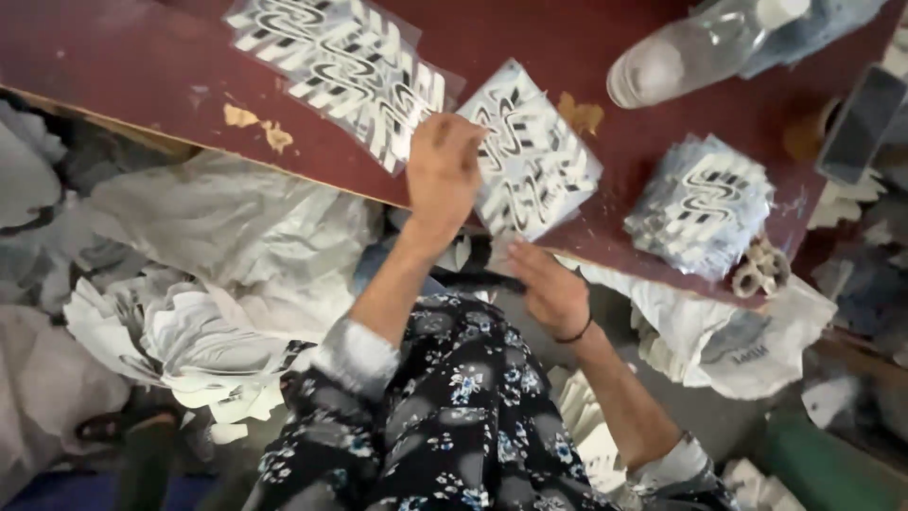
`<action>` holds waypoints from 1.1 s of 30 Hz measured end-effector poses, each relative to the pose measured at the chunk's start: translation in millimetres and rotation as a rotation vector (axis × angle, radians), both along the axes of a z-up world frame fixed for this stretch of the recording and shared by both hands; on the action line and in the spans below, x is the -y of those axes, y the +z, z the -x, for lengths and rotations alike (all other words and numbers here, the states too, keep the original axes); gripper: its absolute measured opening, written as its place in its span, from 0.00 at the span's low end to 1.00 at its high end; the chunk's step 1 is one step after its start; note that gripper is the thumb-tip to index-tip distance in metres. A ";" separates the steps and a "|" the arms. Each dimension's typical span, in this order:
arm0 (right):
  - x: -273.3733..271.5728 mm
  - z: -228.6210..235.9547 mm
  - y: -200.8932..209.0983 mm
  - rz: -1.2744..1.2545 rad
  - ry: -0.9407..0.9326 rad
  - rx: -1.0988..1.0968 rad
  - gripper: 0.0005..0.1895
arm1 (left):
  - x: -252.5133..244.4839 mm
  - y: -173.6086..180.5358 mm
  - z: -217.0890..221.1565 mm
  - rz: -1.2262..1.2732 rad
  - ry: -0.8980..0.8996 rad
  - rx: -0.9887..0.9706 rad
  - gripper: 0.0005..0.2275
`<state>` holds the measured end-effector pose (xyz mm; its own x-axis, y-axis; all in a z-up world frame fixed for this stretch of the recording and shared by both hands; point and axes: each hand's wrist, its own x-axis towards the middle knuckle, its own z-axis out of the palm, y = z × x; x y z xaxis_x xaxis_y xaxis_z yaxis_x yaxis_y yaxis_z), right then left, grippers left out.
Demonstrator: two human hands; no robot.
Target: The person sits on the floor and sorts through a large pile of white stickers with black designs on a red table. They pick up individual stickers, wipe them with a cloth, and place them into neat stacks.
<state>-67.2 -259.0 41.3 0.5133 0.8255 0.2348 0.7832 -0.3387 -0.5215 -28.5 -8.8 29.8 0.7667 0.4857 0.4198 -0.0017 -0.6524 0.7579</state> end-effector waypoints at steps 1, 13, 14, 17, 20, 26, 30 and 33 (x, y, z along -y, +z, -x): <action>2.7 -1.6 6.9 -0.084 -0.167 -0.115 0.21 | -4.8 0.3 1.9 0.321 -0.040 0.084 0.12; -28.0 -66.3 -47.1 0.248 -0.584 -0.055 0.22 | -0.6 -35.2 -43.0 0.064 -0.014 -0.224 0.23; -39.1 -59.4 -67.2 0.590 -0.496 -0.147 0.29 | 5.7 -46.9 -48.5 0.119 -0.008 -0.238 0.23; -44.7 -50.3 -26.8 0.364 -0.020 -0.035 0.46 | -0.2 -53.0 -59.0 0.209 -0.021 -0.216 0.20; -21.1 -88.2 -23.0 0.341 -0.387 0.049 0.39 | -9.0 -47.8 -64.1 0.191 -0.065 -0.215 0.19; -37.1 -103.4 -6.3 0.461 -0.360 -0.336 0.43 | -9.4 -70.0 -75.2 0.117 -0.109 -0.123 0.18; -46.2 -84.0 3.7 0.446 -0.398 -0.124 0.45 | 4.3 -62.5 -52.9 0.104 -0.107 -0.145 0.17; -48.8 -48.8 -13.2 0.286 -0.102 -0.030 0.40 | -2.8 -52.4 -71.2 0.134 -0.060 -0.101 0.16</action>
<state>-18.5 -210.3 28.1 0.5999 0.7999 -0.0161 0.7235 -0.5509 -0.4159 42.7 -6.0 -22.6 0.8311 0.4841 0.2736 0.0431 -0.5467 0.8362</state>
